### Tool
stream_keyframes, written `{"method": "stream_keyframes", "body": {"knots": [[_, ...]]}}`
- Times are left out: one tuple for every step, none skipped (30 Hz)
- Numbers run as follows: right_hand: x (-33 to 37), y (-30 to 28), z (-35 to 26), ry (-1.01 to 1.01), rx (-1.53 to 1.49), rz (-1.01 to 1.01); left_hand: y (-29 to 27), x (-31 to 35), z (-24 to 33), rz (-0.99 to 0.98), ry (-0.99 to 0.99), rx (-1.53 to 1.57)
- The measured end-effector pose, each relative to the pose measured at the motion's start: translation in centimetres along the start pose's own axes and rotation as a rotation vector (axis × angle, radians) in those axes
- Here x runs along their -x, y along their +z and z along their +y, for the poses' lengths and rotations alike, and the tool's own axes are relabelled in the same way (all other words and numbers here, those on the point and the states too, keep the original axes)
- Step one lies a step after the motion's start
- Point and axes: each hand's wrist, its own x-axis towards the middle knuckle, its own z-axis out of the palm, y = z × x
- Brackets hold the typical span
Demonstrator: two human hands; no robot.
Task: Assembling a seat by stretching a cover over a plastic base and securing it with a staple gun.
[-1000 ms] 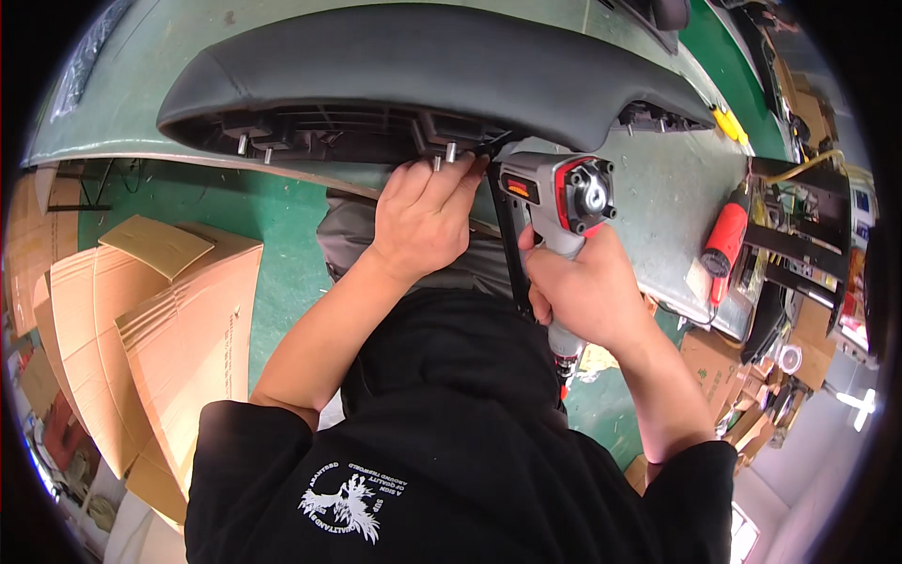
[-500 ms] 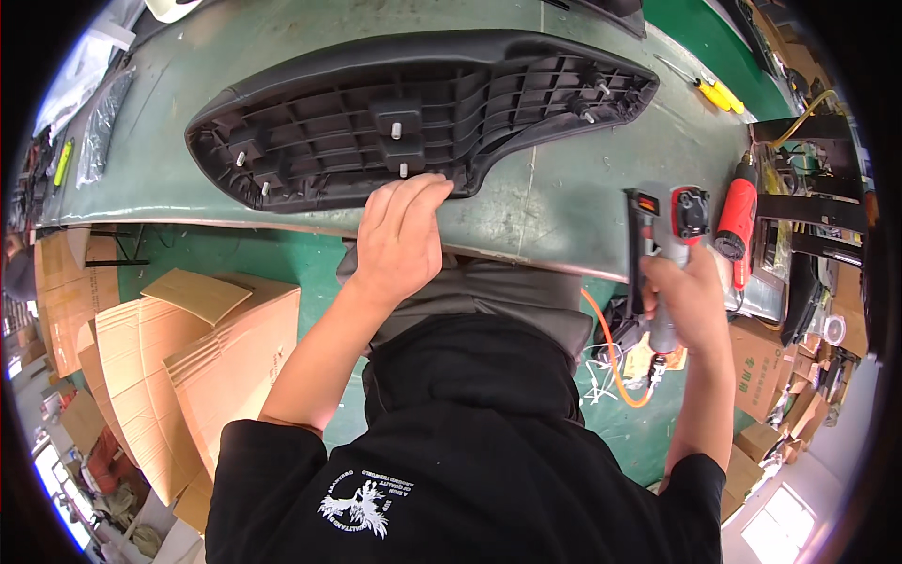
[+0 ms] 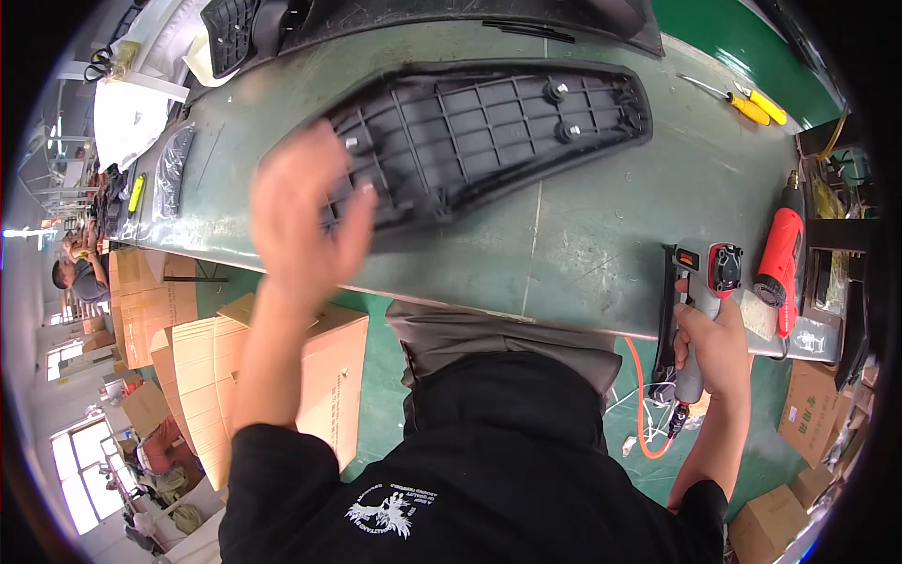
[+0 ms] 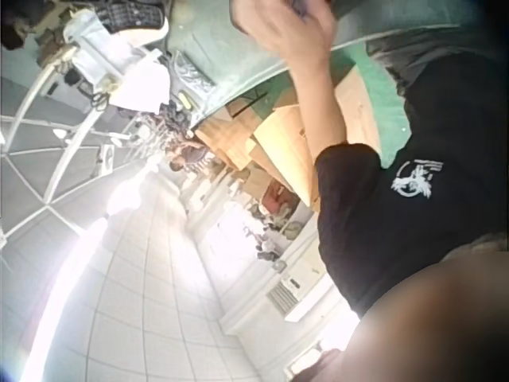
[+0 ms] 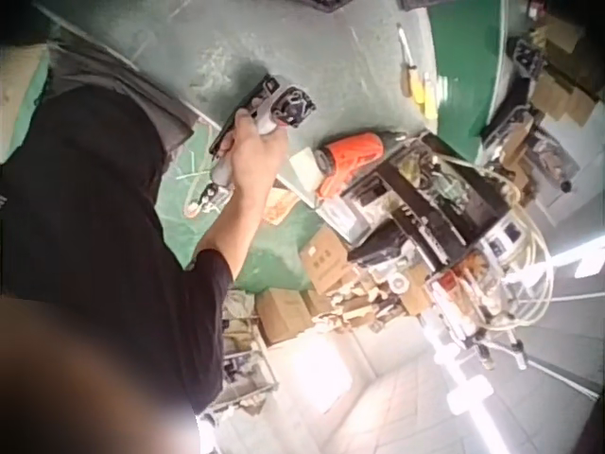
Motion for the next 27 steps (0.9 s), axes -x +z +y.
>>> {"method": "stream_keyframes", "body": {"knots": [[0.0,-0.1,0.0,-0.012,0.002,-0.005,0.1,-3.2,-1.9,0.014,-0.012,-0.046],[0.3,-0.2,-0.1,-0.013,-0.004,-0.008,0.1,-5.9,-4.0,-0.139,-0.092,-0.006],[0.4,-0.1,-0.3,-0.018,0.006,-0.001,0.6,-7.8,-5.6,-0.303,-0.251,0.047],[0.5,-0.1,-0.5,-0.029,0.017,0.004,1.8,-8.6,-8.7,-0.422,-0.312,0.081],[0.6,-0.2,-0.7,-0.037,0.013,0.004,2.8,-9.3,-10.5,-0.417,-0.308,0.076],[0.4,-0.2,-0.4,-0.043,0.018,0.003,4.0,-10.0,-11.8,-0.605,-0.483,0.262],[0.1,0.1,-0.4,-0.041,0.030,0.005,5.6,-10.0,-13.3,-0.798,-0.662,0.460],[0.3,0.2,-0.6,-0.043,0.027,0.013,6.6,-9.9,-14.4,-0.796,-0.654,0.464],[0.4,0.2,-0.7,-0.046,0.048,0.012,7.3,-9.8,-15.0,-0.918,-0.611,0.478],[0.3,0.3,-0.9,-0.050,0.070,0.008,7.6,-9.4,-15.8,-1.039,-0.570,0.489],[0.3,0.3,-0.7,-0.036,0.068,0.025,8.0,-10.0,-14.5,-1.049,-0.556,0.507],[0.3,0.2,-0.4,-0.040,0.069,0.047,7.2,-11.0,-12.1,-1.055,-0.519,0.358],[0.6,0.2,-0.2,-0.046,0.077,0.066,6.6,-11.2,-10.6,-1.053,-0.484,0.213],[0.4,0.1,-0.3,-0.061,0.080,0.056,6.0,-10.9,-10.3,-0.992,-0.357,0.191],[0.5,0.2,-0.2,-0.057,0.088,0.055,5.8,-11.0,-10.1,-0.993,-0.363,0.198],[0.6,0.2,-0.1,-0.054,0.086,0.063,5.5,-11.4,-9.9,-0.998,-0.389,0.208],[0.5,0.4,-0.3,-0.063,0.085,0.065,4.8,-11.7,-9.9,-0.994,-0.420,0.208],[0.6,0.4,-0.3,-0.073,0.095,0.060,4.8,-10.8,-10.6,-0.774,-0.202,0.084],[0.7,0.4,-0.4,-0.059,0.104,0.075,5.5,-10.0,-11.2,-0.765,-0.214,0.080],[0.6,0.6,-0.4,-0.047,0.110,0.087,6.2,-9.2,-11.9,-0.706,-0.341,0.231],[0.7,0.7,-0.5,-0.058,0.117,0.082,7.0,-8.4,-12.2,-0.639,-0.462,0.387],[0.8,0.8,-0.6,-0.056,0.116,0.082,7.7,-7.2,-12.3,-0.690,-0.489,0.488],[0.8,0.8,-0.5,-0.048,0.110,0.091,7.8,-7.7,-11.7,-0.862,-0.459,0.322],[0.8,0.7,-0.5,-0.052,0.111,0.096,7.6,-8.4,-11.4,-0.907,-0.530,0.336],[0.7,0.7,-0.4,-0.069,0.124,0.092,7.2,-9.1,-11.2,-0.952,-0.601,0.350],[0.6,0.7,-0.2,-0.079,0.132,0.086,6.4,-9.8,-10.2,-0.954,-0.598,0.350],[0.8,0.7,-0.1,-0.073,0.132,0.088,5.2,-10.2,-9.0,-0.878,-0.448,0.244]]}}
